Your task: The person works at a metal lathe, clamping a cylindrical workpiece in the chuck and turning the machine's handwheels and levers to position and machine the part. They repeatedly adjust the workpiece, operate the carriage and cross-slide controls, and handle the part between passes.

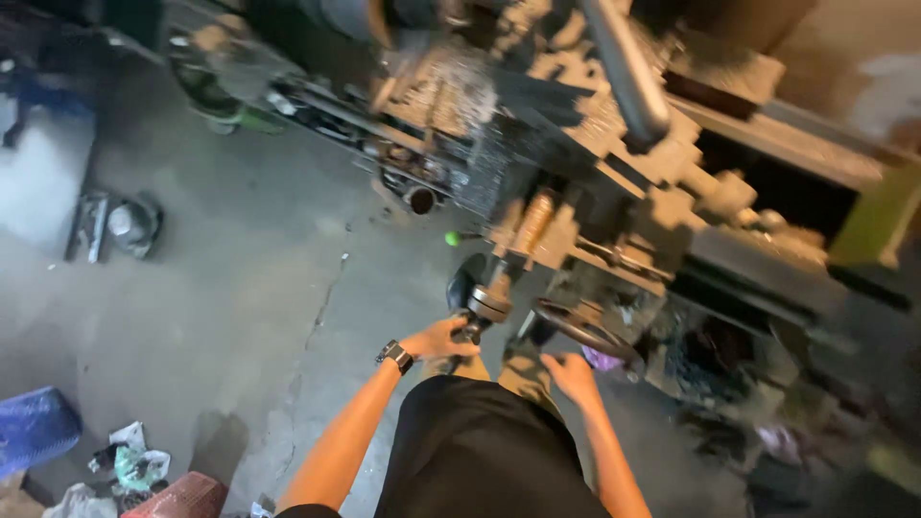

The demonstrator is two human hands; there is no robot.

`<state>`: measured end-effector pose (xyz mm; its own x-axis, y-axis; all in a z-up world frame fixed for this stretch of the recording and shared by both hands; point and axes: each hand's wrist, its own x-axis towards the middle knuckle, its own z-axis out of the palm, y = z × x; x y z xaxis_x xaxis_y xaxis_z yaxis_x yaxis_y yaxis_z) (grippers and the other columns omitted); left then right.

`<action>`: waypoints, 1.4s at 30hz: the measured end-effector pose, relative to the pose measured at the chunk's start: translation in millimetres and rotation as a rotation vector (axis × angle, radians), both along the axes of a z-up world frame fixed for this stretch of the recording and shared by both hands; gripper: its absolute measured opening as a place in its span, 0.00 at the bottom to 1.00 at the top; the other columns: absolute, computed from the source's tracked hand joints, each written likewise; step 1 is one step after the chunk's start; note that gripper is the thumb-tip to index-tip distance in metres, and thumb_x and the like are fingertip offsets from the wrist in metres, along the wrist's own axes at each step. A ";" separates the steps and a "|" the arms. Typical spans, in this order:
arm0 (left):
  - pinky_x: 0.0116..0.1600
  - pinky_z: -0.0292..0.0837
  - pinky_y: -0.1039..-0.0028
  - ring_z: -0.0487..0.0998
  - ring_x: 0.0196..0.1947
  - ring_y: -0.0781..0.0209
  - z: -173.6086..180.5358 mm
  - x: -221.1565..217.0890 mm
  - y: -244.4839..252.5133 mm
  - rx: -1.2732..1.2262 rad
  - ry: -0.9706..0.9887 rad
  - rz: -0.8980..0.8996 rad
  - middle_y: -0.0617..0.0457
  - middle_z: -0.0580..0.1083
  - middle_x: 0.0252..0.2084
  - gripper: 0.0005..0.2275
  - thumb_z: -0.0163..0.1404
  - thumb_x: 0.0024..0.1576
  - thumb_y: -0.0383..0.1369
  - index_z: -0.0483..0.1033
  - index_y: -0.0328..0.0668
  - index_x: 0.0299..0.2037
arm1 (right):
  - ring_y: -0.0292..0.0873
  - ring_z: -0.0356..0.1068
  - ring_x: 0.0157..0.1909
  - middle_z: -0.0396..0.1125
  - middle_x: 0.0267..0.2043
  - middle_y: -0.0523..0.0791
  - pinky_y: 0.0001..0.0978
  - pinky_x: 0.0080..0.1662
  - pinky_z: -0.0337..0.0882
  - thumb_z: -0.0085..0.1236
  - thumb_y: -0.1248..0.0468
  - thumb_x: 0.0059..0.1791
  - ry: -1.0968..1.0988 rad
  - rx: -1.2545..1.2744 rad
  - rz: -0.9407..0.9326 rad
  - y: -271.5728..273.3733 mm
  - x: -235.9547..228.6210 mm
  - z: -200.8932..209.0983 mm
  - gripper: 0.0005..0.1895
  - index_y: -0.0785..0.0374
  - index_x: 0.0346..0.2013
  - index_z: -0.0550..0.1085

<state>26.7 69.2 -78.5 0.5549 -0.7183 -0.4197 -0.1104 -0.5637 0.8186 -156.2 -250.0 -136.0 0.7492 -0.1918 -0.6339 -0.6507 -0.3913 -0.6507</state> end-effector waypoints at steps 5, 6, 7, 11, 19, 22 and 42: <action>0.38 0.77 0.68 0.81 0.32 0.54 78.6 129.2 56.4 0.165 0.011 0.503 0.44 0.80 0.34 0.15 0.55 0.58 0.42 0.82 0.35 0.41 | 0.37 0.77 0.34 0.80 0.32 0.45 0.32 0.38 0.73 0.56 0.46 0.48 0.216 0.394 -0.152 -31.7 -7.9 60.8 0.25 0.68 0.36 0.83; 0.38 0.77 0.68 0.81 0.32 0.54 68.4 164.8 73.9 0.157 -0.001 0.505 0.44 0.80 0.34 0.15 0.55 0.58 0.42 0.82 0.35 0.41 | 0.37 0.77 0.34 0.80 0.32 0.45 0.32 0.38 0.73 0.56 0.46 0.48 0.203 0.390 -0.148 -30.5 2.2 61.1 0.25 0.68 0.36 0.83; 0.38 0.78 0.66 0.80 0.31 0.56 56.3 200.0 91.1 -0.097 -0.059 0.818 0.47 0.78 0.33 0.11 0.53 0.56 0.37 0.79 0.36 0.39 | 0.39 0.78 0.34 0.80 0.31 0.46 0.32 0.38 0.75 0.56 0.46 0.48 0.187 0.403 -0.152 -25.6 6.6 61.7 0.26 0.69 0.34 0.82; 0.42 0.80 0.57 0.79 0.33 0.52 -13.4 343.1 136.5 -0.916 0.469 1.621 0.46 0.76 0.33 0.10 0.51 0.59 0.35 0.74 0.33 0.37 | 0.42 0.79 0.32 0.77 0.27 0.53 0.34 0.39 0.74 0.57 0.48 0.51 0.114 0.061 -0.066 21.7 52.6 109.6 0.26 0.73 0.30 0.80; 0.52 0.76 0.56 0.78 0.39 0.51 -37.0 428.7 128.5 -1.203 0.836 1.674 0.47 0.77 0.40 0.24 0.35 0.59 0.51 0.74 0.36 0.44 | 0.44 0.78 0.36 0.77 0.34 0.50 0.35 0.42 0.74 0.59 0.55 0.49 -0.209 -0.342 -0.518 128.3 141.7 197.7 0.15 0.65 0.38 0.81; 0.34 0.70 0.61 0.69 0.24 0.58 -69.6 394.7 136.2 -1.122 0.758 1.743 0.53 0.69 0.24 0.35 0.28 0.56 0.70 0.68 0.43 0.29 | 0.47 0.77 0.40 0.76 0.38 0.52 0.37 0.45 0.73 0.58 0.57 0.51 -0.340 -0.497 -0.722 133.5 176.4 217.1 0.15 0.67 0.42 0.80; 0.44 0.78 0.71 0.81 0.41 0.66 178.0 135.9 -69.8 -0.361 0.533 0.401 0.56 0.79 0.41 0.12 0.47 0.63 0.39 0.76 0.39 0.47 | 0.65 0.74 0.44 0.73 0.39 0.63 0.53 0.45 0.73 0.63 0.52 0.48 -0.066 -0.416 -0.621 101.1 216.4 228.1 0.23 0.74 0.38 0.75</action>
<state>162.6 -0.6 99.5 0.5904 -0.6482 -0.4809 0.5085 -0.1640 0.8453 60.2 -149.0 92.2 0.4592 -0.8057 -0.3741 -0.7967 -0.1873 -0.5746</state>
